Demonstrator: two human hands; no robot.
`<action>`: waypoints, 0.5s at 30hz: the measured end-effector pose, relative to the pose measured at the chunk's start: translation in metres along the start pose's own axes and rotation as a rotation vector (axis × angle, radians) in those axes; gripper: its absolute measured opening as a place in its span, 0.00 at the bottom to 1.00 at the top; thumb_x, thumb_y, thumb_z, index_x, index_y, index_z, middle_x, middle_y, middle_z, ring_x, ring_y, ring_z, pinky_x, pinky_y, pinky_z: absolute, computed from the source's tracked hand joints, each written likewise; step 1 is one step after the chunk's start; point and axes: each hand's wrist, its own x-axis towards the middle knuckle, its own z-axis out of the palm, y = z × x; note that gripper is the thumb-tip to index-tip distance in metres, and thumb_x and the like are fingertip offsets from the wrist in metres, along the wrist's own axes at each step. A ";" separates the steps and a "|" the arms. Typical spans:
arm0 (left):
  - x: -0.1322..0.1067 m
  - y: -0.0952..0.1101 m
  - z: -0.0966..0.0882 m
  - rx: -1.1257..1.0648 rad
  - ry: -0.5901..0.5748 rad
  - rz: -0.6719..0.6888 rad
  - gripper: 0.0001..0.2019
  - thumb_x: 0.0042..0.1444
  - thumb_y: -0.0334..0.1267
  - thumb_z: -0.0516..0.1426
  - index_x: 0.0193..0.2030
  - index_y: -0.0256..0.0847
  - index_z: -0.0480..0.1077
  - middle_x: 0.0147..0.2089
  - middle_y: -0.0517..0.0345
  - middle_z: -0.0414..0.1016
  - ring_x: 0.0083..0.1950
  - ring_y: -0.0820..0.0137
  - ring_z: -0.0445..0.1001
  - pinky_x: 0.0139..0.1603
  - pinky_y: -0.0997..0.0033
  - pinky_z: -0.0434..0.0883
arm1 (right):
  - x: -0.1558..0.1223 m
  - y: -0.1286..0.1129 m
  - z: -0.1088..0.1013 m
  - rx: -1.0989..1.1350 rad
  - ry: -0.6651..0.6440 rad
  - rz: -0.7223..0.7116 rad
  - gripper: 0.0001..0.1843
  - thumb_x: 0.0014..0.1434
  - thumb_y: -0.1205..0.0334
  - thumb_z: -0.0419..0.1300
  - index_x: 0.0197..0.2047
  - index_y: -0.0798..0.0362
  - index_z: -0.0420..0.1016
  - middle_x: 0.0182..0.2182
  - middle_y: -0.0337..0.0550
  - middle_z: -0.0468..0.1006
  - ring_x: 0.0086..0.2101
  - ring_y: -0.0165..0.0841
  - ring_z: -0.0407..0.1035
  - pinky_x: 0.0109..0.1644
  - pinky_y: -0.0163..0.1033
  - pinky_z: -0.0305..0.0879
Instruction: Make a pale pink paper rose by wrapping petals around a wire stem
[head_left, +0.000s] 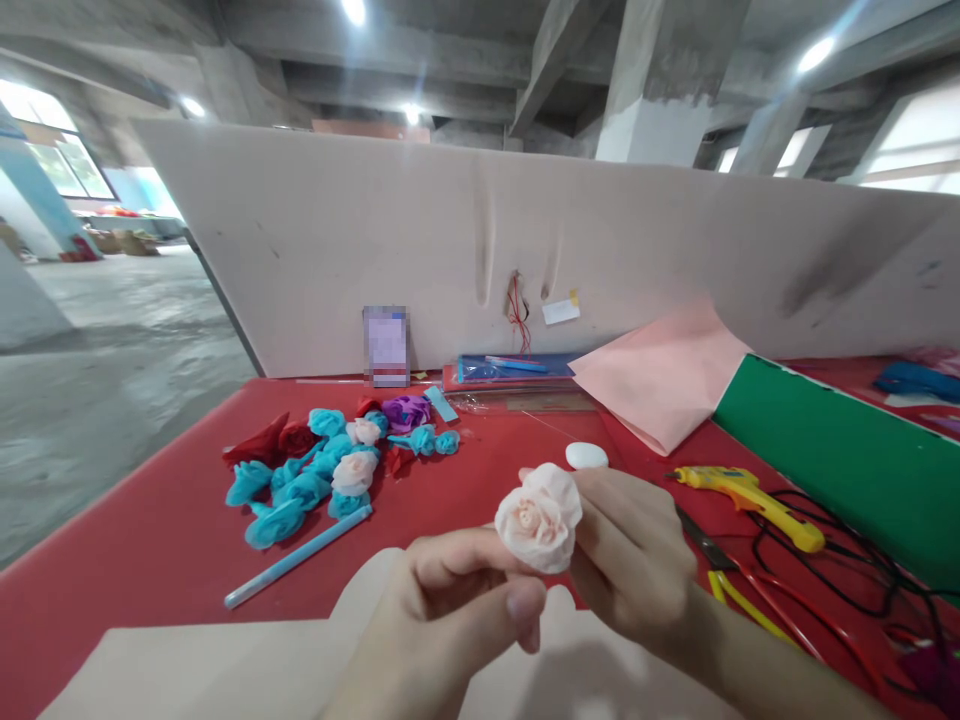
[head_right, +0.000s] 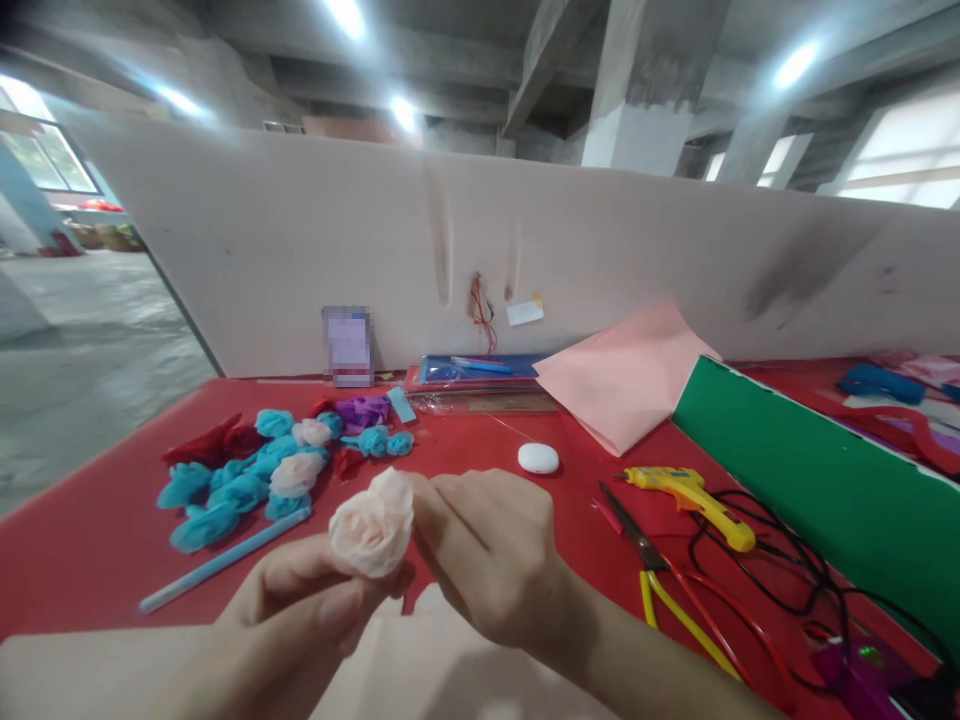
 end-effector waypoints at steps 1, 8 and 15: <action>-0.001 0.001 0.001 0.020 0.018 0.013 0.07 0.40 0.41 0.68 0.24 0.41 0.79 0.19 0.60 0.69 0.24 0.73 0.64 0.30 0.72 0.66 | -0.001 0.000 0.000 -0.013 -0.001 -0.007 0.09 0.61 0.73 0.50 0.41 0.62 0.71 0.20 0.42 0.69 0.21 0.33 0.60 0.23 0.38 0.54; -0.002 0.008 0.004 0.071 0.048 0.075 0.08 0.40 0.42 0.68 0.20 0.41 0.77 0.23 0.58 0.74 0.25 0.72 0.67 0.29 0.71 0.66 | -0.001 -0.008 -0.002 -0.031 -0.017 -0.010 0.13 0.61 0.73 0.50 0.45 0.69 0.71 0.19 0.43 0.71 0.20 0.32 0.63 0.21 0.38 0.58; -0.008 0.002 0.003 0.056 -0.011 0.093 0.09 0.42 0.46 0.66 0.28 0.44 0.79 0.25 0.56 0.75 0.26 0.68 0.69 0.32 0.66 0.68 | 0.001 -0.012 -0.005 -0.050 -0.009 -0.006 0.12 0.61 0.72 0.51 0.44 0.68 0.72 0.18 0.44 0.73 0.19 0.31 0.64 0.20 0.37 0.59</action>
